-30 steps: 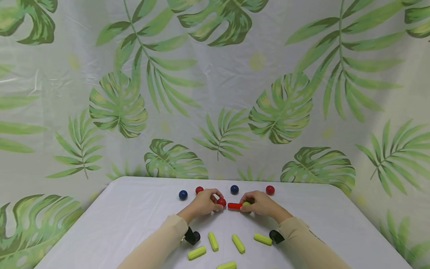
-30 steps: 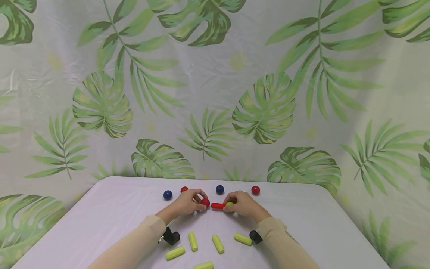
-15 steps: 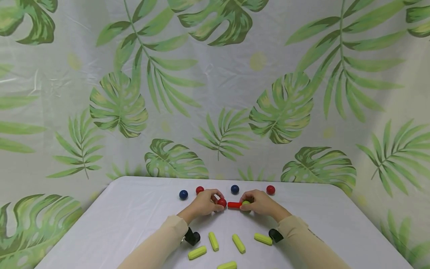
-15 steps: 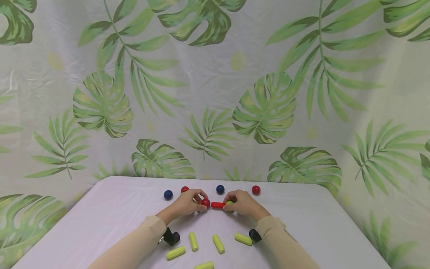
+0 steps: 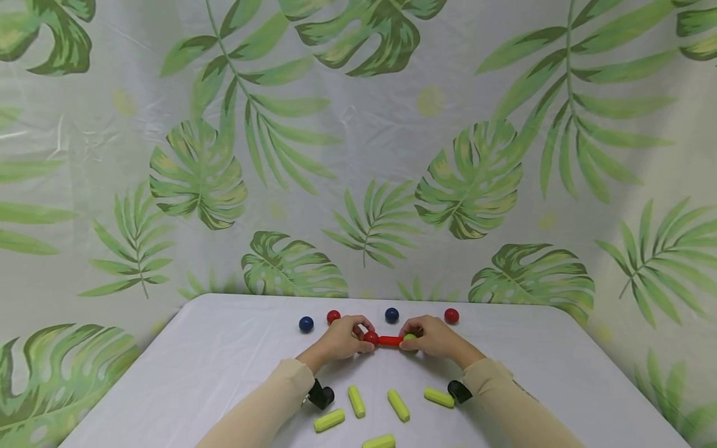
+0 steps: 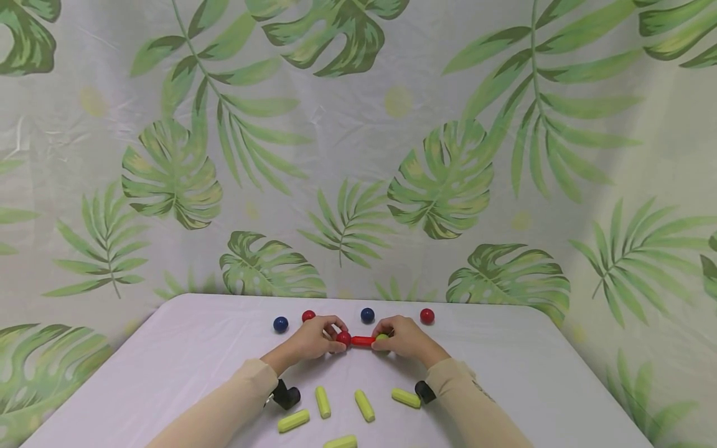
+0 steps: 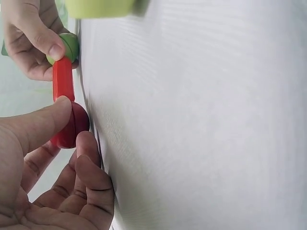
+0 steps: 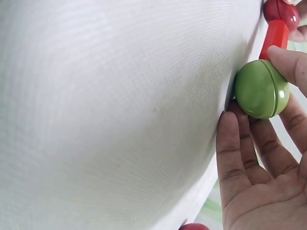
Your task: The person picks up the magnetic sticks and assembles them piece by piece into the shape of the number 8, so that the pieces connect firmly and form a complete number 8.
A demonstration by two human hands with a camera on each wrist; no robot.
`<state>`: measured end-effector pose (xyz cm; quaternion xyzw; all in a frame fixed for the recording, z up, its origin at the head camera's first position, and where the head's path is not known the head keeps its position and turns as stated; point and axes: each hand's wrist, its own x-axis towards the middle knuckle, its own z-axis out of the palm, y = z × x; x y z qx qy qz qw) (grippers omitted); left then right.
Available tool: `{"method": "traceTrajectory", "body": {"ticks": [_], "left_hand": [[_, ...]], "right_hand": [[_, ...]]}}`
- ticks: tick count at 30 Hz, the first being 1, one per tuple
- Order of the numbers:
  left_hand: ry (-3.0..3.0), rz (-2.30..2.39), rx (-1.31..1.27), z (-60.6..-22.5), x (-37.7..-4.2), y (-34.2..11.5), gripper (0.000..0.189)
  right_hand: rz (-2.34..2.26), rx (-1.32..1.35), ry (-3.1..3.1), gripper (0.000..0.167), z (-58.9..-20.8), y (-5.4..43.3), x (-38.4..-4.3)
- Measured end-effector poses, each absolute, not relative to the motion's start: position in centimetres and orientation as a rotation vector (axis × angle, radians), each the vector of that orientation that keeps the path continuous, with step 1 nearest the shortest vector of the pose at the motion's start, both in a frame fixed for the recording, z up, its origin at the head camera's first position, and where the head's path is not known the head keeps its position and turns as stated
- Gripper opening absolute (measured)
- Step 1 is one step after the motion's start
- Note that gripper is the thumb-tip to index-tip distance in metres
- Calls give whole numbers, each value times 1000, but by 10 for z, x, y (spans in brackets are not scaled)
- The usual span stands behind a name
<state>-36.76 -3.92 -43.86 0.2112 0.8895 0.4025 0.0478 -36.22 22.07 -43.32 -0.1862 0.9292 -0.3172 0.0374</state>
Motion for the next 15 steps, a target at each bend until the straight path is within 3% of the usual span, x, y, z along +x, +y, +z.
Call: {"method": "traceTrajectory", "body": {"ticks": [15], "left_hand": [[2722,1224,674,-439,-367,-39,27]], "right_hand": [[-976,-587,2848,12,-434,221,-363]]}}
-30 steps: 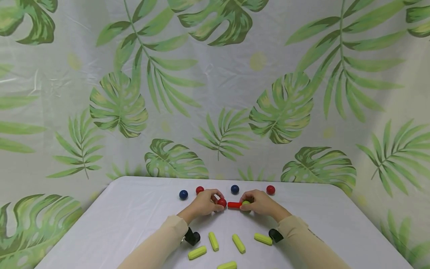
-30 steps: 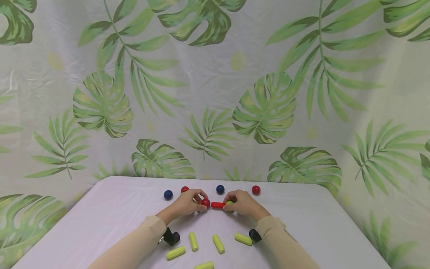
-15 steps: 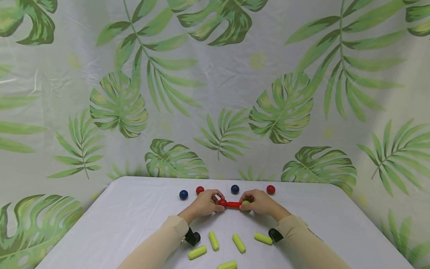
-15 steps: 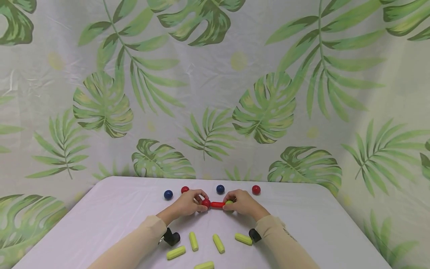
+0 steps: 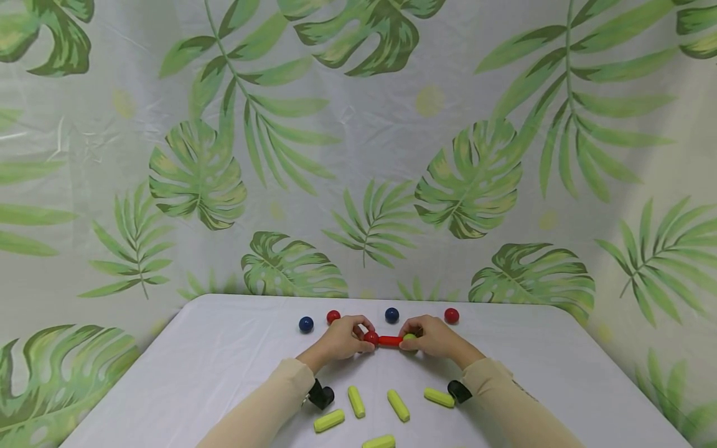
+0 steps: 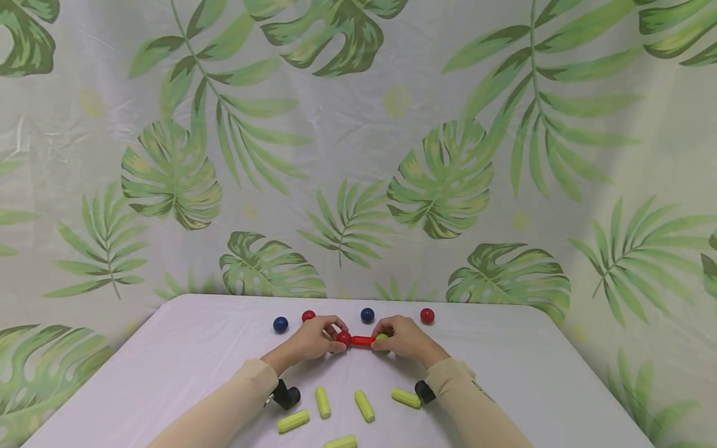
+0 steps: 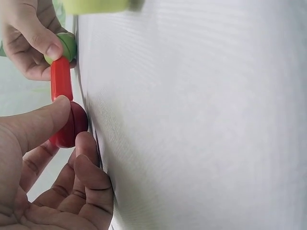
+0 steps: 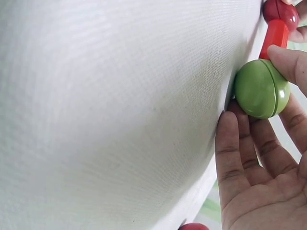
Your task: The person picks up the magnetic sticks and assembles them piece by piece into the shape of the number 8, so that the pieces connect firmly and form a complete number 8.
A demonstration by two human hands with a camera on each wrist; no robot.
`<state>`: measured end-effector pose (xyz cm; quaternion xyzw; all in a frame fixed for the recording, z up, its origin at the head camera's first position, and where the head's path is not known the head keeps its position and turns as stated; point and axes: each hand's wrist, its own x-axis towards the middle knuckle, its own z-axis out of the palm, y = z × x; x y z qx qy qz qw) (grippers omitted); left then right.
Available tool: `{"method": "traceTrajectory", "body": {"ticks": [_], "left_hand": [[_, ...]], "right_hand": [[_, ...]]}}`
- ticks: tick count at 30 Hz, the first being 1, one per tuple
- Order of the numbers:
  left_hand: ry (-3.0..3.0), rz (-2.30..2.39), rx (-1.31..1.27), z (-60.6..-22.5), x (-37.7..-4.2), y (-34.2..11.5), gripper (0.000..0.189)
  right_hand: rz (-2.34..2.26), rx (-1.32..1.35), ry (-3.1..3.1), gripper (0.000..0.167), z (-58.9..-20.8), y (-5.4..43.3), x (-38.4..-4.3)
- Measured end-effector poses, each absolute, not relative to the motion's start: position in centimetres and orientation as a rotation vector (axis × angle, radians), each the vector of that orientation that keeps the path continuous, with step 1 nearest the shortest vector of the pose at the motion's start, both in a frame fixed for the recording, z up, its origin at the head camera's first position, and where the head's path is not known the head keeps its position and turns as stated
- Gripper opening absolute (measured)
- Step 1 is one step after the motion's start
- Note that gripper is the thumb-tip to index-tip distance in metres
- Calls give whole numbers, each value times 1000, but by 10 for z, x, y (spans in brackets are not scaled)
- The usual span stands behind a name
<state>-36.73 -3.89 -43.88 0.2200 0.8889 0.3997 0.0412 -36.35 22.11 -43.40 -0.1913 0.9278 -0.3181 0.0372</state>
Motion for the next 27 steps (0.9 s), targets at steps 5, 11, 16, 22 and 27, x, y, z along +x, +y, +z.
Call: {"method": "traceTrajectory", "body": {"ticks": [5,11,16,22,27], "left_hand": [[2734,1207,668,-439,-368,-39,28],[2738,1190,670,-438,-368,-39,28],[2738,1191,666,-437,-368,-39,28],[2750,1182,664,-438,-370,-39,28],[2750,1184,666,-439,-371,-38,28]], "right_hand": [[-983,-599,2841,12,-433,220,-364],[-991,-558,2849,10,-434,219,-365],[-977,-521,2858,10,-434,216,-365],[-948,-532,2865,13,-432,215,-366],[-947,-569,2861,15,-431,215,-368]]}}
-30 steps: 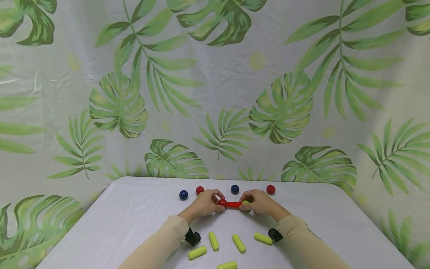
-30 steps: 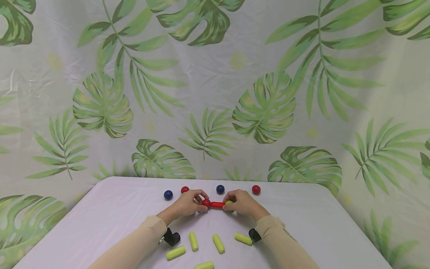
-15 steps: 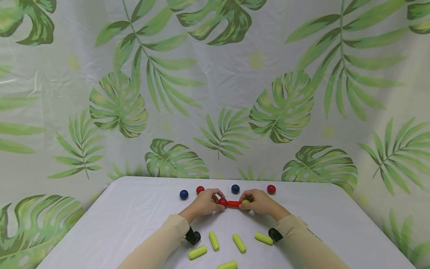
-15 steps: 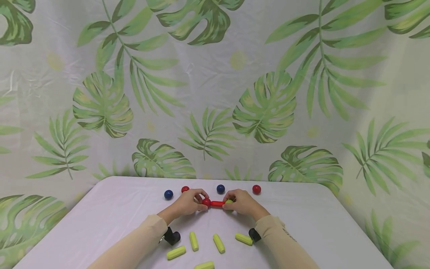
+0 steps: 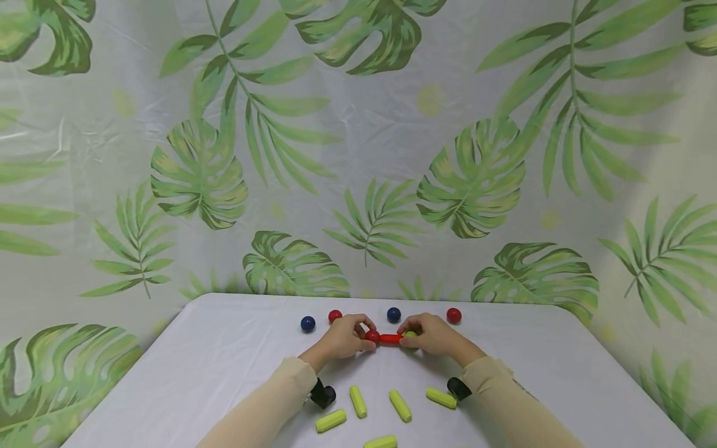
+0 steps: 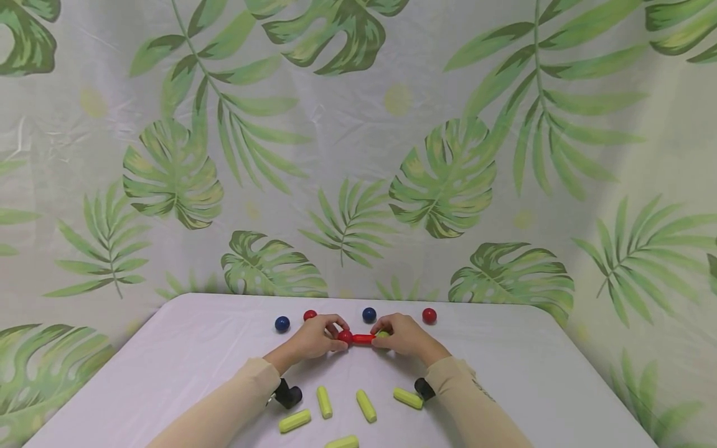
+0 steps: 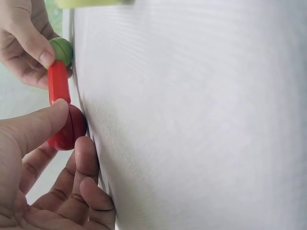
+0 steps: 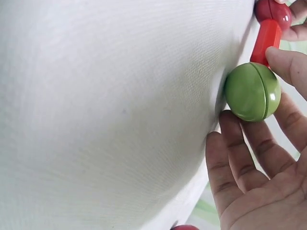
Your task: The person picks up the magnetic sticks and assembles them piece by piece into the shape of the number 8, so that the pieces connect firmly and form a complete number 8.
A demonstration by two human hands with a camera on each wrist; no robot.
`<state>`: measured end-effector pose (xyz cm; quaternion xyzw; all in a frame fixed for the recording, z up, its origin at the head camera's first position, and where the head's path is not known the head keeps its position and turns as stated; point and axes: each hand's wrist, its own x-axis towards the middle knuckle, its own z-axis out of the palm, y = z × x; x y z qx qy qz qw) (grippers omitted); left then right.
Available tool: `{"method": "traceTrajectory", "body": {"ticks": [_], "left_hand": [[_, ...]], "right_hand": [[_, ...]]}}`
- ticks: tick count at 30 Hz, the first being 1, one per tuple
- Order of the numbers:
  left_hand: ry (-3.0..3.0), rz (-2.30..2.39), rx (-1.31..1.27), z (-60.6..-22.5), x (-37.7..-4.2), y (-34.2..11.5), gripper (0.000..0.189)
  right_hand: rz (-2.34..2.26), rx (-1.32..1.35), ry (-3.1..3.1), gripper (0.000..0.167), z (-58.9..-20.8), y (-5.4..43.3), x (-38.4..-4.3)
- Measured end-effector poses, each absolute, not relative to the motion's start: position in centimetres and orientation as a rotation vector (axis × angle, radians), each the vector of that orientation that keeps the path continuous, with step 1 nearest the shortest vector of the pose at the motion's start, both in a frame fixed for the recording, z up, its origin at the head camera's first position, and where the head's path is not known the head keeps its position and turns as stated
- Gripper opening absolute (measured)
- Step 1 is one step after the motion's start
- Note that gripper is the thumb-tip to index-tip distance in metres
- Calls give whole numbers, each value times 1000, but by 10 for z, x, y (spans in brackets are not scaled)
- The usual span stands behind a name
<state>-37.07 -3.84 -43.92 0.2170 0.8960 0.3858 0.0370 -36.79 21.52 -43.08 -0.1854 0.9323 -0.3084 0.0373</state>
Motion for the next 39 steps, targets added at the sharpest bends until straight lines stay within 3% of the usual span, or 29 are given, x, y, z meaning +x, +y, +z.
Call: {"method": "traceTrajectory", "body": {"ticks": [19,32,39], "left_hand": [[2748,1211,657,-444,-369,-38,30],[2750,1196,582,-435,-367,-46,42],[2780,1127,680,-424,-351,-59,33]], "right_hand": [[-1003,-657,2815,19,-434,196,-370],[-925,-682,2835,16,-432,192,-376],[-910,-669,2833,16,-429,190,-377]]}}
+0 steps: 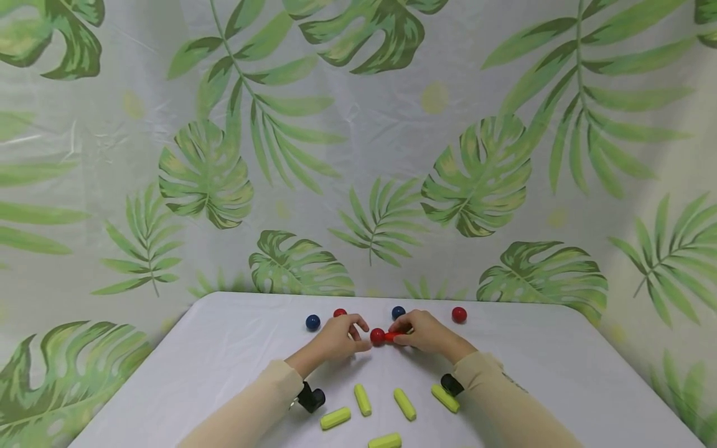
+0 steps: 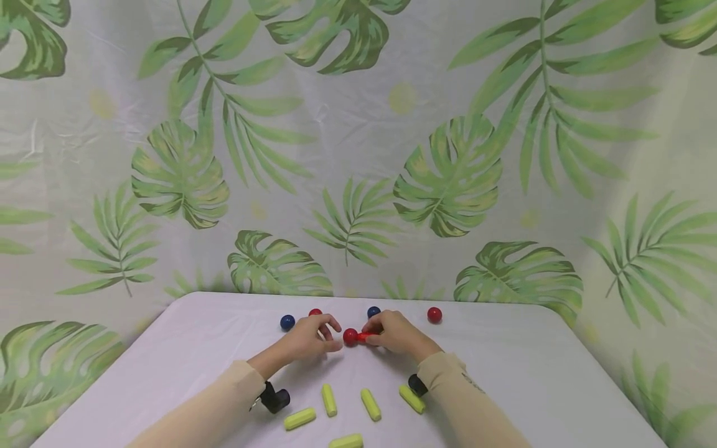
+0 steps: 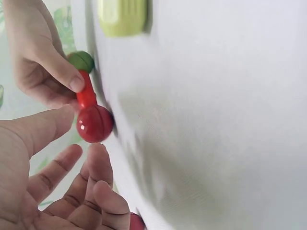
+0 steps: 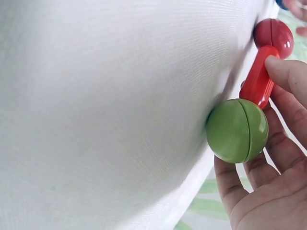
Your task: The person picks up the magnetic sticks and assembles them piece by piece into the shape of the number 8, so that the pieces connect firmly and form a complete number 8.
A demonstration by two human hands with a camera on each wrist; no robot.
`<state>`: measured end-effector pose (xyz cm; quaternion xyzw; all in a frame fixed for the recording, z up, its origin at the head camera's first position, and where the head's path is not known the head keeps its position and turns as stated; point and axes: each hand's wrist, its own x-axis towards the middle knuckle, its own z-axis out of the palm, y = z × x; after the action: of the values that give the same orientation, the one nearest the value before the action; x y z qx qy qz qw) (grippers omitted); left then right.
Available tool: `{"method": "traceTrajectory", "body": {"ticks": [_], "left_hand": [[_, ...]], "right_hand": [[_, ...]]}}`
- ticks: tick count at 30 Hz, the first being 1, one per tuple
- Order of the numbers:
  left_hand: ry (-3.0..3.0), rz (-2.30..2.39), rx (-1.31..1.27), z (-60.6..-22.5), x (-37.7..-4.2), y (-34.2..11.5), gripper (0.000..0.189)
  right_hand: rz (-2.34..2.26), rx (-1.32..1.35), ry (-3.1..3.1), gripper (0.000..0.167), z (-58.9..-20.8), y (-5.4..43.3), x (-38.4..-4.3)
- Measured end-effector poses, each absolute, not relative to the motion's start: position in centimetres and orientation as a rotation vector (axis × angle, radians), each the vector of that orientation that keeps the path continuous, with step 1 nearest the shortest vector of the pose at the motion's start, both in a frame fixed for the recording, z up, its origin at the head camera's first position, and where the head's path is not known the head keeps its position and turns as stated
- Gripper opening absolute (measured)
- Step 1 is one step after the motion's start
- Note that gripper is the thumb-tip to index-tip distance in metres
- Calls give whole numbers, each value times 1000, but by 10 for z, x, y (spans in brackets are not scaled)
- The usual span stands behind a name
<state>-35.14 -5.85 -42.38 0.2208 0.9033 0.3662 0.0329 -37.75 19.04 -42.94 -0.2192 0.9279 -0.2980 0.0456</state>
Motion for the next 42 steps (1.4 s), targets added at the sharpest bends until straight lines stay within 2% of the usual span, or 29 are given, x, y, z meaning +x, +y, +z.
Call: {"method": "traceTrajectory", "body": {"ticks": [8,19,28,36,42], "left_hand": [[2769,1041,682,-416,-316,-71,18],[2720,1052,601,-426,-280,-77,28],[2687,1096,588,-431,-273,-75,31],[2650,1128,623,-431,-277,-72,24],[2625,1136,634,-429,-279,-68,21]], "right_hand": [[-890,-682,2839,17,-431,191,-379],[-879,-707,2831,17,-426,184,-378],[-897,-733,2818,20,-424,178,-377],[-883,-772,2812,30,-423,176,-378],[-873,-816,2793,31,-423,172,-375]]}}
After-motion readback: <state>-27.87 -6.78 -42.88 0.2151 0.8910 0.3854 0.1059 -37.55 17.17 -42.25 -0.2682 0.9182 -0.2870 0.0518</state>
